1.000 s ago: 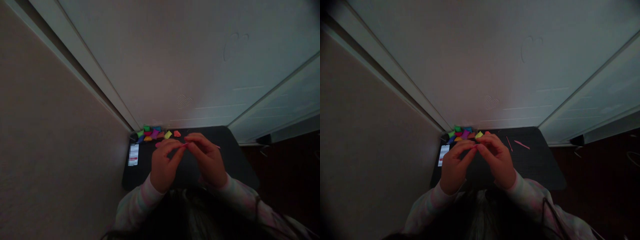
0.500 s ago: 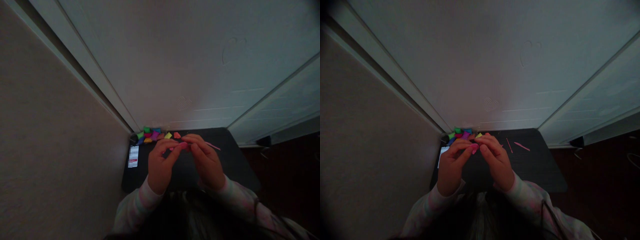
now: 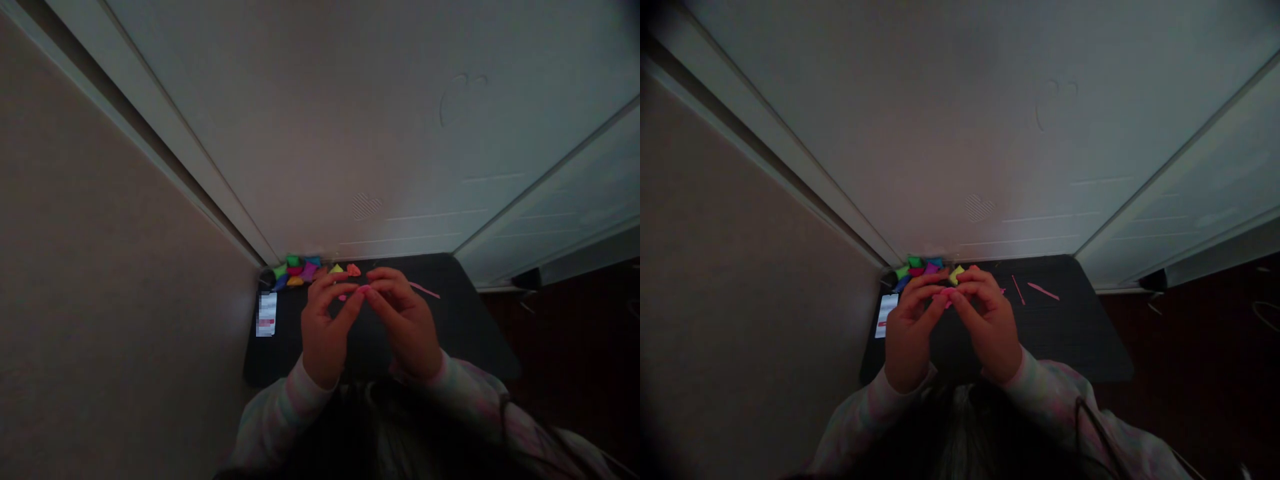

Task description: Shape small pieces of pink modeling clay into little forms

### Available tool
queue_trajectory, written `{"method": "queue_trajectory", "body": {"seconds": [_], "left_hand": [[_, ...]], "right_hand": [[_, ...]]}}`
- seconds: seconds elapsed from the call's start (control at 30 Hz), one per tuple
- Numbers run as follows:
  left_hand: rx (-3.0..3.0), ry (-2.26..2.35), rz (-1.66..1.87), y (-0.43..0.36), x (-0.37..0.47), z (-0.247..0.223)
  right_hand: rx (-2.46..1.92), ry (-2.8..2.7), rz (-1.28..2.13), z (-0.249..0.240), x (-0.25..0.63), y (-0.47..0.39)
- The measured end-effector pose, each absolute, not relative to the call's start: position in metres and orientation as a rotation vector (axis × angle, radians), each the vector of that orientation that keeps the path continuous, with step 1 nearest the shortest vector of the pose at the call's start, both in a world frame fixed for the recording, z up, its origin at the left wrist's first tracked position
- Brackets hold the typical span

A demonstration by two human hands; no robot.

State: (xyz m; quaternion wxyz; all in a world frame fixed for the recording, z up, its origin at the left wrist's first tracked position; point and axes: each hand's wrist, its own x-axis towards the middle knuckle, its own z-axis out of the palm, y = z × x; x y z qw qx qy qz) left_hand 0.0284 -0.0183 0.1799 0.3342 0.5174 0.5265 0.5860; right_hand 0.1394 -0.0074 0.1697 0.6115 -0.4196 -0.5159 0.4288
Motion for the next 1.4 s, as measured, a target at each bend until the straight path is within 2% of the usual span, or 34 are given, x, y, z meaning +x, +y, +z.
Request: {"method": "queue_trajectory", "body": {"seconds": [0.33, 0.7, 1.4], "left_hand": [[1.264, 1.377, 1.585, -0.018, 0.027, 0.178], [1.216, 1.244, 1.486, -0.016, 0.027, 0.177], [1.061, 1.179, 1.514, -0.012, 0.021, 0.171]], "right_hand": [[-0.968, -1.277, 0.932, 0.166, 0.139, -0.010], [-0.987, -1.337, 0.893, 0.162, 0.141, -0.009], [-0.910, -1.307, 1.080, 0.157, 0.136, -0.013]]}}
